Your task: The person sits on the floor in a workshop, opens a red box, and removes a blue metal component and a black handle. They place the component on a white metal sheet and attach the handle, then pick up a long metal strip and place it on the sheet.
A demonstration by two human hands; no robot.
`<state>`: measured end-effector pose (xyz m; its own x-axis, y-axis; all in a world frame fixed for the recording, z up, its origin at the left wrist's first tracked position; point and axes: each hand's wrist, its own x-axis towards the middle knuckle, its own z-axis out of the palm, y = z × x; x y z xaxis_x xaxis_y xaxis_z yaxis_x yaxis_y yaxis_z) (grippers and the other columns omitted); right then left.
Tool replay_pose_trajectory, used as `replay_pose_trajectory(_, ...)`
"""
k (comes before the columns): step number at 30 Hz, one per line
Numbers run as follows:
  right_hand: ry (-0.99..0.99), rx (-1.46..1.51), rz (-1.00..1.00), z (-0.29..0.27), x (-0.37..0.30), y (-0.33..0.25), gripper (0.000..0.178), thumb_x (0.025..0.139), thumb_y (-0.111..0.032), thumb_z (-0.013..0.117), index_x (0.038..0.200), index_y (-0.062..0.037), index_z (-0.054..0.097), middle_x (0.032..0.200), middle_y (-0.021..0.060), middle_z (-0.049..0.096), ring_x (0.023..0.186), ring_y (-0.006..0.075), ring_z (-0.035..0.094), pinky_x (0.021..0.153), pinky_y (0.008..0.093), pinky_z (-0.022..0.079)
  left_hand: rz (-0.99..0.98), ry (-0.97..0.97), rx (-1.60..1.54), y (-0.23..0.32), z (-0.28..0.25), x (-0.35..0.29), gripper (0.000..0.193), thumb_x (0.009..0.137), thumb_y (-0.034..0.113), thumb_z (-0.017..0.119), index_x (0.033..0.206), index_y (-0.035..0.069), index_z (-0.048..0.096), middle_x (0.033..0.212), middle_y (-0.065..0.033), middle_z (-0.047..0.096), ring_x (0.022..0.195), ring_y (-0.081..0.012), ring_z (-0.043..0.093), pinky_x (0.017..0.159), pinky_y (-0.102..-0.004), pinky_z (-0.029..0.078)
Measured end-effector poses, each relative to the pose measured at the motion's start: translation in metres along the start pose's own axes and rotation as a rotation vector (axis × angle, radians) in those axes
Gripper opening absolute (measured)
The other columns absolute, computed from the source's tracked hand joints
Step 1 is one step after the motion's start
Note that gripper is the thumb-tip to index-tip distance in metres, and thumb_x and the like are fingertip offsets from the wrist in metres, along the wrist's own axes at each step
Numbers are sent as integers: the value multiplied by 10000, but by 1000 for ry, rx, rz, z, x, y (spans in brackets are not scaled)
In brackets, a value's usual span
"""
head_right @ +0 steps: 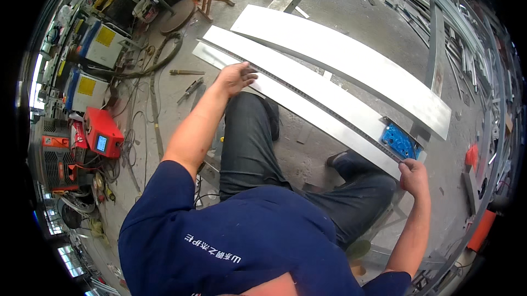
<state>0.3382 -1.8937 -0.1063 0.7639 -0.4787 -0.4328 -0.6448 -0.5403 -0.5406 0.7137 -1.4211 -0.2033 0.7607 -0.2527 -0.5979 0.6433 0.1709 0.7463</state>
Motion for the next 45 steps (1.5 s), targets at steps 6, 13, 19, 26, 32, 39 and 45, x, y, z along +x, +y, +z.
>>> replay_pose_trajectory(6, 7, -45, -36, 8, 36, -1, 197, 898, -153, 637, 897, 39, 683, 665, 76, 638, 608, 140, 592, 604, 325, 469, -52, 49, 105, -5, 36, 23, 379, 1045, 156, 415, 1321, -103, 435, 1221, -267, 621, 1066, -350, 652, 841, -373, 568)
replay_pose_trajectory(13, 20, -84, -26, 4, 45, -7, 220, 896, -177, 640, 879, 38, 682, 654, 92, 630, 612, 161, 598, 616, 334, 479, -82, 90, 197, -3, 52, 30, 360, 1047, 166, 402, 1286, -94, 473, 1181, -219, 644, 954, -305, 665, 764, -368, 570)
replay_pose_trajectory(19, 54, -231, -143, -8, 55, 14, 251, 917, -209, 604, 769, -7, 620, 614, 125, 622, 513, 235, 612, 553, 385, 485, -87, 13, 204, -14, 45, 39, 291, 996, 210, 481, 1136, -32, 565, 948, -154, 661, 682, -234, 630, 570, -363, 544)
replay_pose_trajectory(26, 128, -327, 155, -46, 48, 38, 299, 933, -370, 599, 1078, -146, 733, 1048, 144, 715, 994, 342, 663, 843, 438, 521, 526, 118, 960, -20, 4, -33, 357, 951, 289, 631, 874, -57, 667, 700, -60, 609, 573, -108, 506, 534, -280, 406)
replay_pose_trajectory(32, 220, -336, 200, -40, 41, 77, 322, 942, -419, 590, 1088, -167, 728, 1063, 108, 718, 1004, 323, 663, 851, 429, 523, 928, 205, 1463, -70, 1, -85, 279, 928, 243, 667, 797, 8, 593, 707, -132, 587, 638, -287, 571, 626, -392, 461)
replay_pose_trajectory(39, 258, -369, 231, -29, 37, 100, 301, 945, -426, 577, 1056, -189, 727, 1059, 78, 719, 1001, 305, 663, 852, 435, 523, 930, 255, 1532, -76, 1, -82, 239, 924, 236, 657, 809, 39, 586, 757, -106, 577, 666, -294, 565, 626, -406, 460)
replay_pose_trajectory(45, 282, -339, 206, -21, 39, 109, 288, 939, -414, 578, 1014, -181, 730, 1034, 72, 719, 995, 303, 663, 852, 438, 523, 979, 269, 1541, -79, -6, -76, 242, 921, 253, 658, 821, 43, 591, 790, -109, 604, 714, -306, 603, 649, -409, 480)
